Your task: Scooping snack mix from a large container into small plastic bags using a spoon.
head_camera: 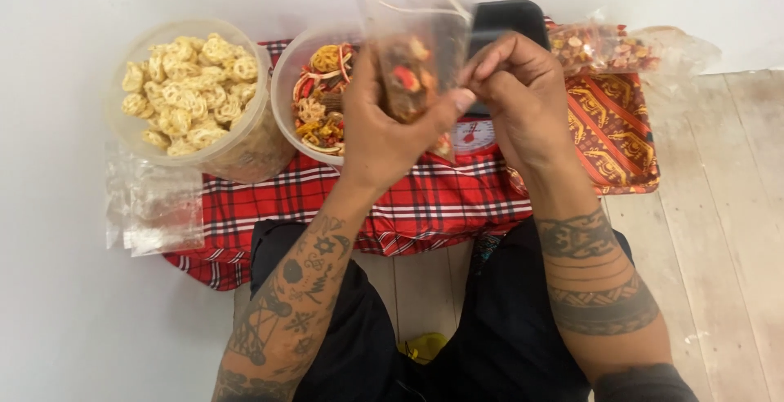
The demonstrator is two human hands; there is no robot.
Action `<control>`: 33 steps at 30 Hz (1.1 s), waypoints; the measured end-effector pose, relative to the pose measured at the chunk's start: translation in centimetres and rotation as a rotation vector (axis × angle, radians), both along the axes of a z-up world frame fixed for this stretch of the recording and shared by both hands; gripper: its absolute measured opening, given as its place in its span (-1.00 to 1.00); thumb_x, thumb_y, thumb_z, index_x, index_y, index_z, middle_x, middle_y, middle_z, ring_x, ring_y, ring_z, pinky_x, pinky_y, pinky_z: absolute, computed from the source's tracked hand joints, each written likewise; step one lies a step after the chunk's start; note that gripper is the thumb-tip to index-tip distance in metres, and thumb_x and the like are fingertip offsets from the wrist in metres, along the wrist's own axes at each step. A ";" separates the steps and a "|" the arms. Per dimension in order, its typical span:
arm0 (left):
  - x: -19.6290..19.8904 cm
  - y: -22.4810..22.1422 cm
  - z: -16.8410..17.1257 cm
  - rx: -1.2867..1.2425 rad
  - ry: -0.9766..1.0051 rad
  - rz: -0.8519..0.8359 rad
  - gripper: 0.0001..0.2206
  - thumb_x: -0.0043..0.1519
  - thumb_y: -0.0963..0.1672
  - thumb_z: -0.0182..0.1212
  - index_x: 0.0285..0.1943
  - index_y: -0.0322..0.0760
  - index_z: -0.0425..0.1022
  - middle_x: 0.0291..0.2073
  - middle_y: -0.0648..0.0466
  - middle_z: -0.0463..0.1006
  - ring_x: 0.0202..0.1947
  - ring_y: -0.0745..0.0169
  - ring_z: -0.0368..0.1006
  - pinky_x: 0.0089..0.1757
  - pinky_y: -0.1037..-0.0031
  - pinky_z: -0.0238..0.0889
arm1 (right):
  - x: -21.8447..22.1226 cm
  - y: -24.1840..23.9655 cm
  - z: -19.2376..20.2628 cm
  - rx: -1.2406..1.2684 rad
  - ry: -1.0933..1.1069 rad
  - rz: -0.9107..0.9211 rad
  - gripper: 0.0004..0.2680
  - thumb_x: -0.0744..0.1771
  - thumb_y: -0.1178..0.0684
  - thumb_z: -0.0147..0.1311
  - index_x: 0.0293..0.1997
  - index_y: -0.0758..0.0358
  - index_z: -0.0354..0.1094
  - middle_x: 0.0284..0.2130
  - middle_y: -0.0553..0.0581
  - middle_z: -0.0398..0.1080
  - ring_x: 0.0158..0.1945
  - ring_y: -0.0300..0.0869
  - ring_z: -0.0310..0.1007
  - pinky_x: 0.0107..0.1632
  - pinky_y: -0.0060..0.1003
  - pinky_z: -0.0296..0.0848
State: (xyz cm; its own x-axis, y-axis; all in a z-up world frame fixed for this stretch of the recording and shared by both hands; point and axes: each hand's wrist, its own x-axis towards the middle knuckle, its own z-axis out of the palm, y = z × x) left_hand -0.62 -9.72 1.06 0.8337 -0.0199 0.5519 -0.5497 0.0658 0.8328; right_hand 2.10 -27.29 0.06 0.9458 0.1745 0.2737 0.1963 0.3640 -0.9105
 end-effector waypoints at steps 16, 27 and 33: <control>-1.2 9.4 -1.6 0.089 0.034 0.272 -0.56 0.27 -0.21 0.32 0.29 -0.26 0.22 -0.04 -0.03 0.46 -0.20 0.19 0.57 -0.17 0.49 0.62 | -1.6 5.8 1.0 -0.810 -0.351 0.184 -0.71 0.20 0.42 -0.05 -0.06 0.32 0.43 -0.25 0.08 0.53 -0.48 -0.30 0.32 -0.40 -0.45 0.33; -3.1 15.2 -0.3 -0.169 0.318 0.242 -0.54 0.21 -0.15 0.23 0.26 -0.33 0.20 -0.19 -0.06 0.54 -0.55 0.40 0.35 -0.54 0.71 0.23 | -1.0 8.6 -0.3 -1.219 -0.564 0.030 -0.91 0.33 0.14 0.19 -0.17 0.26 0.59 -0.27 0.08 0.47 -0.45 -0.12 0.45 -0.35 -0.24 0.46; -2.7 16.6 -1.6 -0.190 0.227 0.194 -0.48 0.22 -0.21 0.11 0.42 -0.16 0.17 0.17 -0.06 0.42 0.19 0.08 0.40 0.27 0.28 0.30 | -0.6 8.8 -0.9 -0.919 -0.702 -0.262 -0.93 0.38 0.28 0.26 -0.08 0.50 0.53 -0.27 0.21 0.43 -0.37 -0.12 0.30 -0.29 -0.26 0.30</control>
